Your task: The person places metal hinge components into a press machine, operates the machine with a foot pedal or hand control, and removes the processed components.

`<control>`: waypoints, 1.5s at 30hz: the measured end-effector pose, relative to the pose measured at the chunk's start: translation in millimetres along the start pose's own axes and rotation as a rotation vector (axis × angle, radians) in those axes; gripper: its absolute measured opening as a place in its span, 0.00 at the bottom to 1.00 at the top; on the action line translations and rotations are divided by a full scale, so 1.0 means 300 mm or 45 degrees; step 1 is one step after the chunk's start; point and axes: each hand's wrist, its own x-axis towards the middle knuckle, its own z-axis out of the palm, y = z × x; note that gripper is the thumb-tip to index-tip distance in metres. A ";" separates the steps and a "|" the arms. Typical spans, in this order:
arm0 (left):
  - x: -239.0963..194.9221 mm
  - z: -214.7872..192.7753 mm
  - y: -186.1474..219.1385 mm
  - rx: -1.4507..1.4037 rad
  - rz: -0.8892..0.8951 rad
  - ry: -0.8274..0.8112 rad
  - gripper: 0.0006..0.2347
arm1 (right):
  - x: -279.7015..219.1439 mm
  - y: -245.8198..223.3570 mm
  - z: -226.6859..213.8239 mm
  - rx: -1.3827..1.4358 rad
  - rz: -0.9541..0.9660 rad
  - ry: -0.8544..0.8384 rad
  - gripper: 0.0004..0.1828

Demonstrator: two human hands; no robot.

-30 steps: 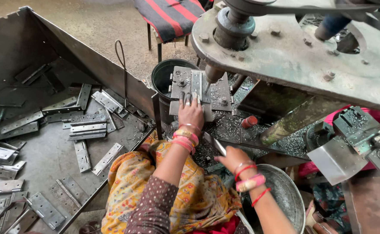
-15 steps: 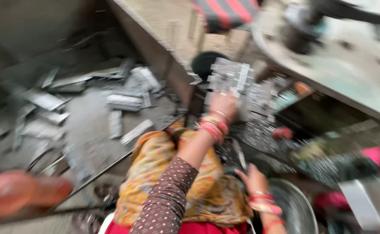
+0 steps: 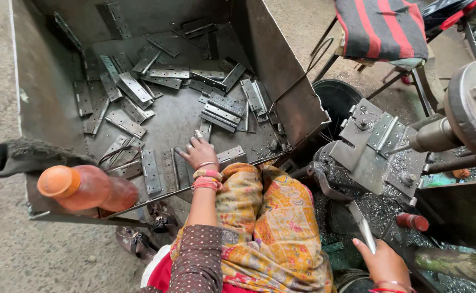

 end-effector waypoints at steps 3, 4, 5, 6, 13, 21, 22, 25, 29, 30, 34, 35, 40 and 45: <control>0.017 0.063 -0.002 0.054 -0.046 -0.016 0.15 | -0.008 -0.010 -0.013 0.038 0.082 -0.070 0.37; 0.021 0.069 -0.004 0.086 -0.065 -0.016 0.11 | -0.017 -0.016 -0.015 0.041 0.079 -0.066 0.37; 0.031 0.068 -0.003 0.087 -0.099 -0.048 0.09 | -0.021 -0.025 -0.021 0.041 0.073 -0.057 0.37; 0.037 0.059 -0.008 0.088 -0.133 -0.079 0.08 | -0.025 -0.033 -0.026 0.042 0.067 -0.048 0.37; -0.019 -0.054 -0.067 -0.027 0.007 -0.012 0.04 | -0.027 -0.033 -0.033 0.046 0.093 -0.040 0.37; -0.013 -0.152 -0.062 -0.252 0.114 -0.073 0.07 | -0.041 -0.031 0.005 0.100 -0.238 0.327 0.35; -0.009 -0.191 -0.042 -0.230 0.164 -0.055 0.07 | -0.045 -0.035 0.011 0.139 -0.403 0.498 0.34; -0.046 -0.337 0.053 -0.354 0.400 0.086 0.07 | -0.071 -0.056 0.032 0.133 -0.058 0.222 0.31; -0.143 -0.529 0.276 -0.599 0.670 0.340 0.08 | -0.093 -0.095 0.017 0.096 -0.087 0.235 0.30; -0.186 -0.559 0.343 -0.726 0.753 0.374 0.08 | -0.095 -0.101 0.011 0.105 -0.074 0.234 0.30; -0.379 -0.600 0.635 -0.555 1.181 0.468 0.10 | -0.122 -0.105 0.021 0.132 -0.065 0.231 0.30; -0.431 -0.598 0.690 -0.346 1.346 0.368 0.12 | -0.120 -0.106 0.024 0.142 -0.068 0.237 0.30; -0.580 -0.548 0.803 -0.517 1.545 0.105 0.23 | -0.111 -0.106 0.042 0.215 -0.057 0.240 0.30; -0.600 -0.521 0.808 -0.426 1.364 0.014 0.21 | -0.113 -0.119 0.002 0.195 -0.044 0.113 0.31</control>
